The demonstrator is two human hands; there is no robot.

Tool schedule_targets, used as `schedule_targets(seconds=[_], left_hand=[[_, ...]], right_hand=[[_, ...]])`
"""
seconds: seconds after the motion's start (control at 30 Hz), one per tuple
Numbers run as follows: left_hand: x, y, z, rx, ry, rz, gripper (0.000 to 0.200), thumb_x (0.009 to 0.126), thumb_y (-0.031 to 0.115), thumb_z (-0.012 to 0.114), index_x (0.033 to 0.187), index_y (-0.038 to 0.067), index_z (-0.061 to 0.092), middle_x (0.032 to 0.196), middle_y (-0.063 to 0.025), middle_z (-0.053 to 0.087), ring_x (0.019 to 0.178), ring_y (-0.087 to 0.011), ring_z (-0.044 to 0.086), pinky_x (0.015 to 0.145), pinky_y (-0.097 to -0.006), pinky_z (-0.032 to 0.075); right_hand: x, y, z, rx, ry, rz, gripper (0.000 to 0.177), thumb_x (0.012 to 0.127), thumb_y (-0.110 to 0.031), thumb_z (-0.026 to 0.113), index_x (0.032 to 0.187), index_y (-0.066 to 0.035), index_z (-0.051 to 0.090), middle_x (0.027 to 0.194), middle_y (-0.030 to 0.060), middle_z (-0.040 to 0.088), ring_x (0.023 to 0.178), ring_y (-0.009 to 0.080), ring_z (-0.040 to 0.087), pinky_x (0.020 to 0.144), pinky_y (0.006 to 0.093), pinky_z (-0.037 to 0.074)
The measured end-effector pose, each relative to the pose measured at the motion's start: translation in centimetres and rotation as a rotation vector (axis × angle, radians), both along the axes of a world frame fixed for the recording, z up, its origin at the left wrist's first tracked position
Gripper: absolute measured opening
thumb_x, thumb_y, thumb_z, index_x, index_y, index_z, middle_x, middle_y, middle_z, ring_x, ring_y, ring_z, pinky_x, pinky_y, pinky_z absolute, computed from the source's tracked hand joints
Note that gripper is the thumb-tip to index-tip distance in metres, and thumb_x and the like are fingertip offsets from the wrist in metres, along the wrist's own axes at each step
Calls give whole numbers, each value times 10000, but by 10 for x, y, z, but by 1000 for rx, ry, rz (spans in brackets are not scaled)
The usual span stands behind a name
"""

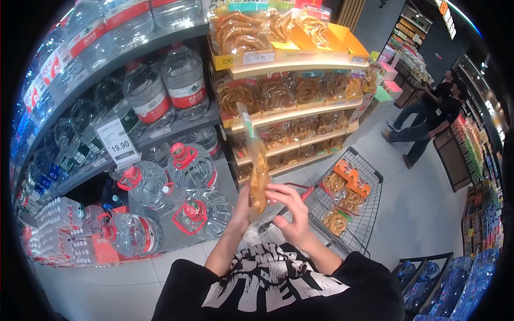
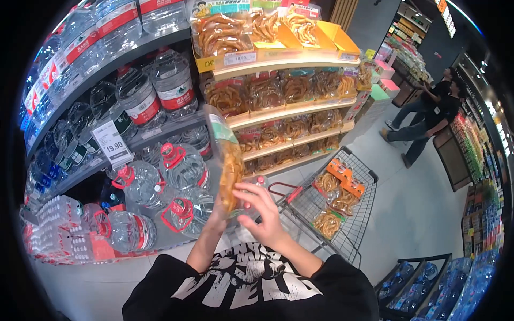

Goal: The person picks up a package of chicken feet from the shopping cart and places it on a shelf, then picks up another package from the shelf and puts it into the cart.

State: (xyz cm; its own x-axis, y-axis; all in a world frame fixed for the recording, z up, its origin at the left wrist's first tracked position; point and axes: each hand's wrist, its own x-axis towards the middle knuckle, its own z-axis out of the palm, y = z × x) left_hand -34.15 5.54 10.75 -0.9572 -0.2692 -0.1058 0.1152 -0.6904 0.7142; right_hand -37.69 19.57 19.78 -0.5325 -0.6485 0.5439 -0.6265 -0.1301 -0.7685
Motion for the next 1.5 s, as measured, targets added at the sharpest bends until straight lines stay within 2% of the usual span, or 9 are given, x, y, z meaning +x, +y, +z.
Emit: schedule_targets(seconds=[0.1, 0.17, 0.3, 0.4, 0.57, 0.77, 1.03, 1.33, 1.5], left_hand=[[-6, -28, 9, -36, -140, 338, 318, 931, 331, 464, 987, 33, 559, 794, -1, 548, 700, -72, 524, 587, -237, 421], [5, -52, -10, -486, -109, 516, 228, 916, 252, 515, 786, 66, 493, 699, 41, 456, 603, -40, 431, 524, -226, 348], [14, -61, -4, -502, -91, 390, 233, 889, 154, 552, 722, 87, 403, 673, 58, 402, 592, -20, 395, 519, -206, 321], [13, -58, -14, -429, 18, 387, 175, 861, 101, 579, 769, 68, 433, 677, 51, 444, 610, -10, 421, 521, -181, 322], [10, -49, -22, -629, 19, 341, 195, 827, 111, 622, 786, 36, 446, 658, 3, 518, 609, -41, 491, 526, -214, 394], [4, -45, 0, -964, 69, 279, 210, 794, 163, 652, 814, 27, 492, 714, -117, 607, 663, -260, 628, 603, -341, 475], [-14, -38, -11, -1069, 67, 303, 209, 799, 171, 655, 830, 24, 509, 734, -131, 609, 685, -301, 612, 610, -346, 466], [-70, -31, 24, -970, -98, 330, 218, 816, 168, 654, 757, 18, 506, 517, 0, 483, 485, -20, 413, 430, -224, 313], [-140, -46, 80, -1150, 10, 375, 188, 822, 133, 640, 778, 25, 493, 542, 11, 493, 477, -18, 369, 429, -214, 288]], right_hand=[[-23, -4, -5, -97, -399, 30, 575, 873, -432, 515, 1230, 12, 432, 1243, 140, 470, 1167, 238, 442, 985, 350, 331], [-34, -11, -15, -111, -543, 13, 506, 873, -343, 550, 1221, 2, 423, 1208, 105, 489, 1147, 192, 455, 972, 322, 341], [-39, -28, -32, -140, -696, -75, 331, 818, -64, 637, 1100, -18, 469, 1102, 85, 547, 1022, 138, 527, 882, 274, 418], [-40, -28, -30, -43, -792, -223, 268, 815, -87, 648, 1022, -32, 488, 1052, 64, 569, 953, 106, 548, 854, 251, 426], [-47, -8, -52, -59, -928, -380, 278, 805, -217, 674, 972, -68, 510, 782, -19, 595, 736, 45, 527, 588, 185, 377], [-48, 3, -27, 77, -755, -514, 415, 772, -211, 706, 1084, -12, 517, 818, 15, 582, 737, 71, 531, 579, 214, 414], [-85, 11, -51, 78, -698, -361, 317, 732, -144, 745, 936, 3, 553, 799, 9, 587, 679, 79, 569, 604, 209, 460], [-180, -3, -38, 124, -480, -313, 286, 702, -230, 773, 666, -40, 563, 602, -35, 542, 532, 12, 438, 478, 172, 344], [-235, -11, 8, -137, -443, -273, 296, 747, -196, 738, 882, 20, 589, 691, -27, 588, 598, 24, 510, 556, 182, 418]])
